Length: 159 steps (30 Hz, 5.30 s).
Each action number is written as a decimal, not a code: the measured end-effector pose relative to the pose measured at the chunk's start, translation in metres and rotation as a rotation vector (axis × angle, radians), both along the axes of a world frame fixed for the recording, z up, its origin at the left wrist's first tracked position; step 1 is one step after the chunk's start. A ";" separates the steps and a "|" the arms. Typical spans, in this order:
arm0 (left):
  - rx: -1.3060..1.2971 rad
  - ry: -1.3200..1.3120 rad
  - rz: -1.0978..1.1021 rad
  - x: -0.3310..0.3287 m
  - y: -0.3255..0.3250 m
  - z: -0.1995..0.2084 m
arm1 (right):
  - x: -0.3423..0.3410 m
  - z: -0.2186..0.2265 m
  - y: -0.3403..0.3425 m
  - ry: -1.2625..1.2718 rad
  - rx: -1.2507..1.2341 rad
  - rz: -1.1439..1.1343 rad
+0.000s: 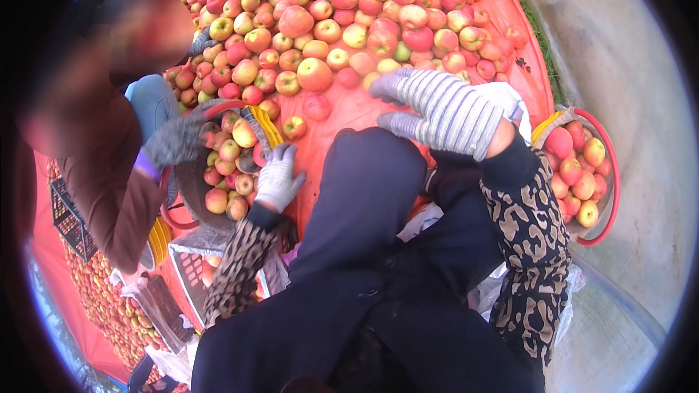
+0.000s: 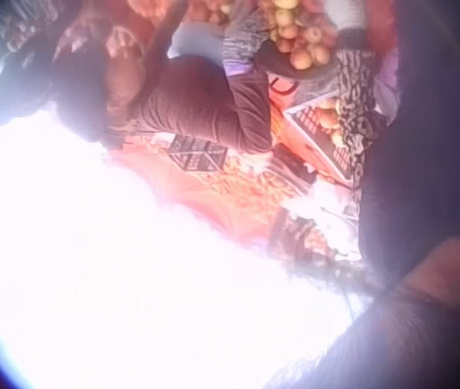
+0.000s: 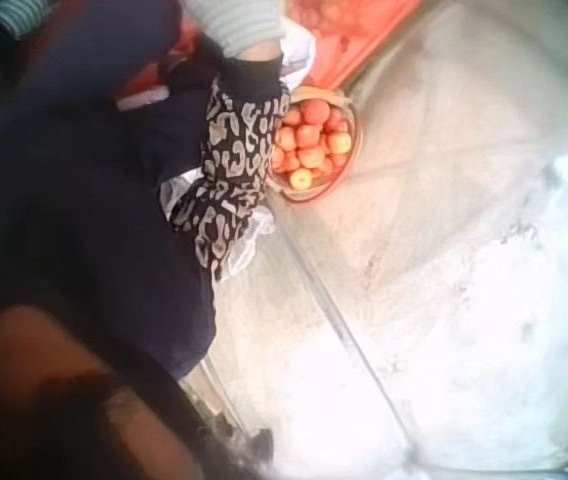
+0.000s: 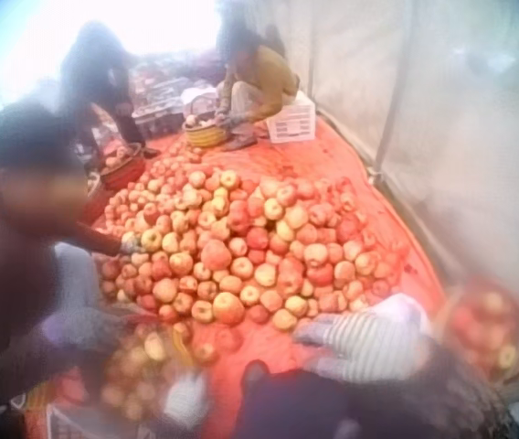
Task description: The person sorts red and yellow apples from a large pile on a red tarp, picking them up by hand and placing them into a white sack and nearby baskets. The person works alongside others in an outdoor setting.
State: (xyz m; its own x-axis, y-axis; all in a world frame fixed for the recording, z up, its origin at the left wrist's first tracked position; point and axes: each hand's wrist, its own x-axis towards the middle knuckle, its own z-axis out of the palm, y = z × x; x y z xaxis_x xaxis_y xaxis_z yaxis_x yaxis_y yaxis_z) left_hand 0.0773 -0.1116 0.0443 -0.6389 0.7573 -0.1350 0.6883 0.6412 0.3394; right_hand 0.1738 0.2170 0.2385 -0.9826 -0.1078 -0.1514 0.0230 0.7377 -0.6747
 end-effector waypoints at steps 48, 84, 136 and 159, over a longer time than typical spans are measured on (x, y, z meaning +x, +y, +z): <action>-0.125 -0.034 0.069 -0.088 0.224 -0.154 | 0.012 -0.017 0.007 -0.102 -0.093 0.014; 0.574 -1.699 0.399 -0.020 0.158 0.054 | -0.011 -0.079 0.016 -0.404 -0.982 -0.422; 1.307 -2.333 0.650 -0.067 0.140 -0.085 | 0.060 -0.059 0.112 -0.044 -1.133 -0.928; 1.098 -1.803 0.395 0.006 -0.171 0.080 | 0.188 -0.205 0.132 -0.474 0.274 -0.818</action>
State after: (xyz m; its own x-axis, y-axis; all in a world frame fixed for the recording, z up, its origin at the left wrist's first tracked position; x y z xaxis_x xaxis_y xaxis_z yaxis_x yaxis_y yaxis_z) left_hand 0.0831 -0.2826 0.1246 -0.4535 0.8271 -0.3320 -0.8108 -0.2282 0.5391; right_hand 0.3616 0.3486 0.0330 -0.5698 0.6759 -0.4674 0.8201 0.5037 -0.2714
